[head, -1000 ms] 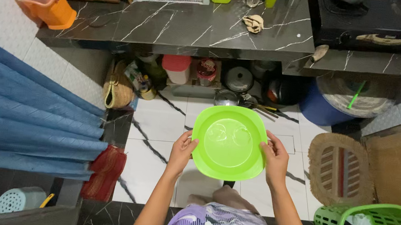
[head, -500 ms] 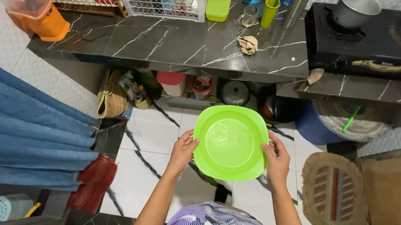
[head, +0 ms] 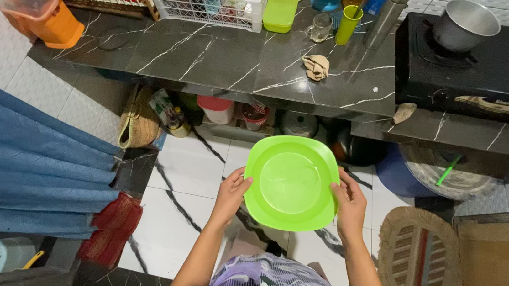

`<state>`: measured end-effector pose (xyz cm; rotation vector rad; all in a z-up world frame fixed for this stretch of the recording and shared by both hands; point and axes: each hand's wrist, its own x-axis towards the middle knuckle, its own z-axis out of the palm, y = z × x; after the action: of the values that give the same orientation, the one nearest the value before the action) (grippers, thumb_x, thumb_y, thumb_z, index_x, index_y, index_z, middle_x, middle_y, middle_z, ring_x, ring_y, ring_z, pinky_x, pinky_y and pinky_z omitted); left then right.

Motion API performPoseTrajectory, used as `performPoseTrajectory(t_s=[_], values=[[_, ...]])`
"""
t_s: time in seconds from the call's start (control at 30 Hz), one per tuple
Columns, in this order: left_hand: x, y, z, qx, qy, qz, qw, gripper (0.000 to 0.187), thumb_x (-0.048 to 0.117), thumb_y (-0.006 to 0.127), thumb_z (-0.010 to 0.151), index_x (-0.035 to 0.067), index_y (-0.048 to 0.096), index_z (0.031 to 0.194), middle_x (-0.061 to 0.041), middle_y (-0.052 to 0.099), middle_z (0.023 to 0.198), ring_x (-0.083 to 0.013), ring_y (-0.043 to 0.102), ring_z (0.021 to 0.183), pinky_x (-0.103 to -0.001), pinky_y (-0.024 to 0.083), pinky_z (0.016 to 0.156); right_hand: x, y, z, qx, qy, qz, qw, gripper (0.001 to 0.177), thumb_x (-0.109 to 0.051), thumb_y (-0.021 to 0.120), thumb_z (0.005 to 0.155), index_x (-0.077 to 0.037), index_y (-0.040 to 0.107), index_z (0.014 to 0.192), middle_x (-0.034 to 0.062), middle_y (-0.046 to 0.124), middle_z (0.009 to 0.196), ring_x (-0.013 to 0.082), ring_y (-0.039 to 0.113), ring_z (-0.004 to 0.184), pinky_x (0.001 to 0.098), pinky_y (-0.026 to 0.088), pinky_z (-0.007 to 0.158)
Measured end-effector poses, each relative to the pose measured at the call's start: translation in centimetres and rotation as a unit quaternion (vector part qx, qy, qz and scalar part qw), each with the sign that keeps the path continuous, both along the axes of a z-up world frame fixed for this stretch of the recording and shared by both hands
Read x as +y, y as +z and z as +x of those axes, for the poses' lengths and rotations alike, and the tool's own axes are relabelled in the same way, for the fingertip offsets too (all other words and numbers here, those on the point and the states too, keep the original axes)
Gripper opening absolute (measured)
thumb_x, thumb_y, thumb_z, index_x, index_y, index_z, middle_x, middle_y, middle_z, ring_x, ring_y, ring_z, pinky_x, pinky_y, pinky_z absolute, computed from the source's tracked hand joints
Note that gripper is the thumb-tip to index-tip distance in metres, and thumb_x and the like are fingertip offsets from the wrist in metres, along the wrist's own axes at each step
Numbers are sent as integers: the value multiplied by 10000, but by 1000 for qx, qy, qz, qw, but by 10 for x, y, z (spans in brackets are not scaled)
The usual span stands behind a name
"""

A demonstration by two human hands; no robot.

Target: The person carries a green tray holding a glass and a pink cup of dark beverage across a room to a table, sets the drinks down on the table, then carries the empty tray to the kitchen counter, wipes the counter with a cloth, and handles a pot and ladle at the stove.

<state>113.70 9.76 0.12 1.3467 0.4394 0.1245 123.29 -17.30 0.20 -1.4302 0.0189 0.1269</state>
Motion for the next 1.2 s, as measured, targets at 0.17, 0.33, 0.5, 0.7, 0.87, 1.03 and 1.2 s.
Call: performPoseTrajectory(t_s=[0.17, 0.33, 0.5, 0.7, 0.87, 1.03, 1.2], values=[[5, 0, 16, 55, 8, -33, 998, 439, 172, 600, 983, 61, 590, 1408, -106, 733, 1207, -154, 689, 1042, -296, 550, 821, 5, -3, 13, 6, -3, 7, 1000, 420, -35, 625, 952, 32, 615, 1366, 85, 709, 1166, 132, 663, 1016, 265, 522, 901], [17, -4, 43, -5, -15, -44, 999, 419, 150, 608, 1008, 40, 588, 1412, -110, 725, 1218, -137, 688, 1067, -258, 563, 849, 13, -12, 36, 25, -24, 7, 999, 433, -31, 632, 953, 18, 613, 1383, 84, 711, 1132, 133, 658, 980, 265, 518, 874], [35, -5, 78, 13, -21, -65, 998, 417, 142, 597, 991, 48, 585, 1397, -77, 722, 1216, -124, 687, 1043, -253, 566, 797, 25, -19, 67, 11, -29, 24, 999, 432, -21, 635, 940, 18, 606, 1369, 71, 721, 1148, 123, 672, 1000, 254, 527, 882], [60, -8, 117, -37, -46, -47, 997, 391, 131, 605, 1018, 12, 597, 1390, -112, 725, 1206, -143, 670, 1086, -268, 526, 901, 44, -27, 98, 10, -54, 16, 998, 442, -22, 668, 973, 25, 634, 1412, 70, 671, 1075, 130, 631, 941, 259, 510, 839], [79, -6, 142, -24, -52, -54, 997, 385, 130, 598, 1010, 13, 601, 1377, -110, 712, 1243, -158, 670, 1124, -280, 532, 924, 63, -24, 115, 4, -61, 11, 998, 433, -31, 649, 949, 17, 612, 1378, 57, 709, 1078, 114, 658, 948, 242, 522, 847], [100, -3, 159, -3, -60, -62, 996, 399, 149, 586, 1001, 35, 591, 1384, -99, 701, 1288, -160, 658, 1154, -290, 530, 917, 85, -19, 124, 25, -76, -8, 997, 436, -36, 648, 961, 23, 611, 1392, 54, 687, 1082, 116, 643, 956, 249, 517, 853], [123, -6, 176, -1, -69, -30, 997, 395, 150, 590, 1006, 22, 596, 1380, -99, 701, 1311, -154, 656, 1187, -282, 507, 972, 108, -21, 137, 22, -78, 9, 997, 431, -38, 638, 953, 24, 599, 1378, 52, 711, 1099, 110, 662, 976, 245, 526, 871]])
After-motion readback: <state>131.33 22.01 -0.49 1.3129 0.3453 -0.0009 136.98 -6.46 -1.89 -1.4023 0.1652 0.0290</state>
